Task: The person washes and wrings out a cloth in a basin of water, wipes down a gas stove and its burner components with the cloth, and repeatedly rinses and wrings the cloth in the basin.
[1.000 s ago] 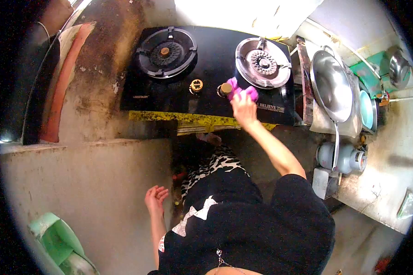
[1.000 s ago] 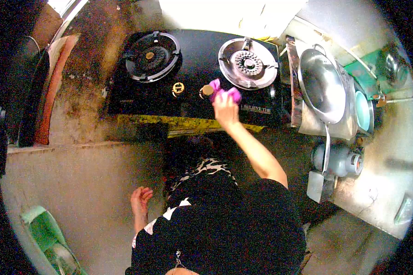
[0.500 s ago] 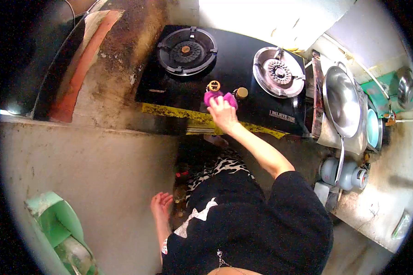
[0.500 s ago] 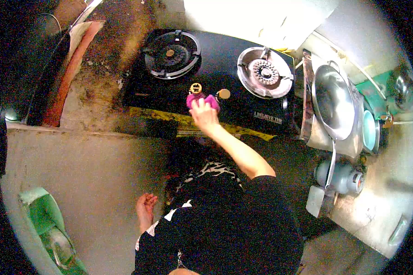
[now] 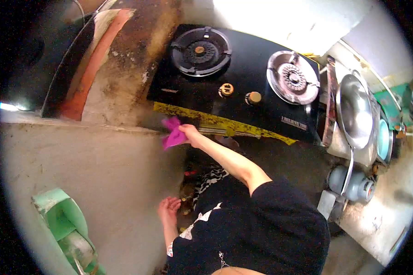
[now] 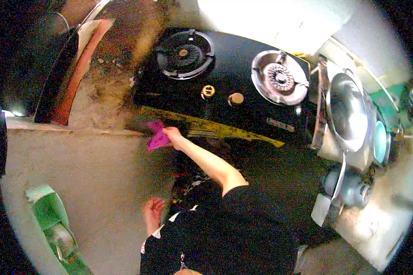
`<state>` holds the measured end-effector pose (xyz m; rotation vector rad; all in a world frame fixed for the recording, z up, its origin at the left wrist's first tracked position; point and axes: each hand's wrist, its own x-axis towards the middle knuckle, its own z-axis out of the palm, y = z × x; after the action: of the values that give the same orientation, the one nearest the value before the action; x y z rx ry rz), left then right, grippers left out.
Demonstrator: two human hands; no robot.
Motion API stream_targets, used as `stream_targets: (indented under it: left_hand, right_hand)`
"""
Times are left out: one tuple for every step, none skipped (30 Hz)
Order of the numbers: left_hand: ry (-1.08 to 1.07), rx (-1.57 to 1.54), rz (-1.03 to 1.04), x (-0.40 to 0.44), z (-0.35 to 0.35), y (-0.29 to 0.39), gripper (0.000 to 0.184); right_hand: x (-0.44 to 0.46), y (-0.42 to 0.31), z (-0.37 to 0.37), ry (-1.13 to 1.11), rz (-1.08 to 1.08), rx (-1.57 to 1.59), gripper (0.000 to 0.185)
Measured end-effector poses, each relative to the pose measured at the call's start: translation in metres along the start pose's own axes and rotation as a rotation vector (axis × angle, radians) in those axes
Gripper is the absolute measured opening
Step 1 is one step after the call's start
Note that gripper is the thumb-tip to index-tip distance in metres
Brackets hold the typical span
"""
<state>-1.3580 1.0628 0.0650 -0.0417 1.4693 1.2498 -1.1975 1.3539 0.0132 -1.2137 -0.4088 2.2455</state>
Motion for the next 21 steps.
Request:
stream_targets:
  left_hand:
    - [0.045, 0.012, -0.035, -0.006, -0.001, -0.001, 0.021]
    - [0.086, 0.024, -0.073, -0.011, -0.001, -0.004, 0.021]
    - [0.115, 0.041, -0.052, -0.015, -0.005, -0.009, 0.021]
    - [0.126, 0.039, -0.05, -0.019, -0.004, -0.012, 0.021]
    - [0.149, 0.028, -0.069, -0.024, -0.002, -0.014, 0.022]
    - [0.172, 0.018, -0.089, -0.028, -0.003, -0.016, 0.023]
    - [0.144, 0.001, -0.073, -0.029, -0.007, -0.02, 0.026]
    - [0.149, 0.004, -0.073, -0.03, -0.01, -0.024, 0.026]
    - [0.181, -0.018, -0.1, -0.034, -0.007, -0.025, 0.027]
    - [0.215, -0.041, -0.125, -0.037, -0.008, -0.026, 0.027]
    - [0.217, -0.023, -0.137, -0.037, -0.018, -0.031, 0.029]
    - [0.224, -0.016, -0.14, -0.038, -0.015, -0.03, 0.029]
    - [0.259, 0.0, -0.14, -0.044, -0.009, -0.031, 0.029]
    - [0.294, 0.016, -0.14, -0.049, -0.006, -0.031, 0.03]
    - [0.3, 0.024, -0.147, -0.049, -0.007, -0.033, 0.03]
    - [0.28, 0.041, -0.14, -0.047, -0.009, -0.034, 0.03]
    - [0.248, 0.064, -0.135, -0.042, -0.01, -0.034, 0.029]
    - [0.23, 0.088, -0.153, -0.033, -0.007, -0.03, 0.029]
    - [0.213, 0.116, -0.183, -0.023, -0.002, -0.021, 0.029]
    - [0.188, 0.145, -0.214, -0.012, -0.002, -0.017, 0.029]
    - [0.033, 0.037, -0.255, 0.01, -0.027, -0.02, 0.025]
  right_hand:
    - [0.007, 0.004, -0.003, -0.024, -0.026, 0.099, 0.026]
    - [0.015, 0.01, -0.004, -0.036, -0.046, 0.305, 0.021]
    - [0.026, 0.011, -0.002, -0.116, -0.065, 0.437, 0.021]
    - [0.038, 0.009, 0.003, -0.196, -0.082, 0.569, 0.021]
    - [0.051, 0.007, 0.01, -0.202, -0.071, 0.57, 0.021]
    - [0.063, 0.003, 0.02, -0.24, -0.102, 0.693, 0.017]
    - [0.073, -0.006, 0.03, -0.274, -0.136, 0.819, 0.012]
    - [0.083, -0.016, 0.041, -0.273, -0.132, 0.823, 0.012]
    - [0.085, -0.033, 0.056, -0.256, -0.143, 0.918, 0.014]
    - [0.092, -0.043, 0.069, -0.239, -0.154, 1.012, 0.015]
    - [0.103, -0.045, 0.079, -0.287, -0.127, 1.047, 0.02]
    - [0.113, -0.045, 0.088, -0.333, -0.101, 1.084, 0.025]
    - [0.118, -0.048, 0.095, -0.302, -0.064, 1.114, 0.024]
    - [0.121, -0.051, 0.098, -0.296, -0.06, 1.123, 0.024]
    - [0.121, -0.055, 0.099, -0.231, -0.083, 1.107, 0.024]
    - [0.117, -0.058, 0.097, -0.162, -0.11, 1.094, 0.025]
    - [0.109, -0.057, 0.09, -0.102, -0.191, 0.975, 0.02]
    - [0.097, -0.058, 0.078, -0.079, -0.214, 0.991, 0.02]
    - [0.081, -0.056, 0.062, -0.048, -0.227, 0.963, 0.022]
    - [0.063, -0.055, 0.042, -0.014, -0.246, 0.934, 0.023]
    - [0.051, -0.044, 0.014, -0.027, -0.297, 0.899, 0.024]
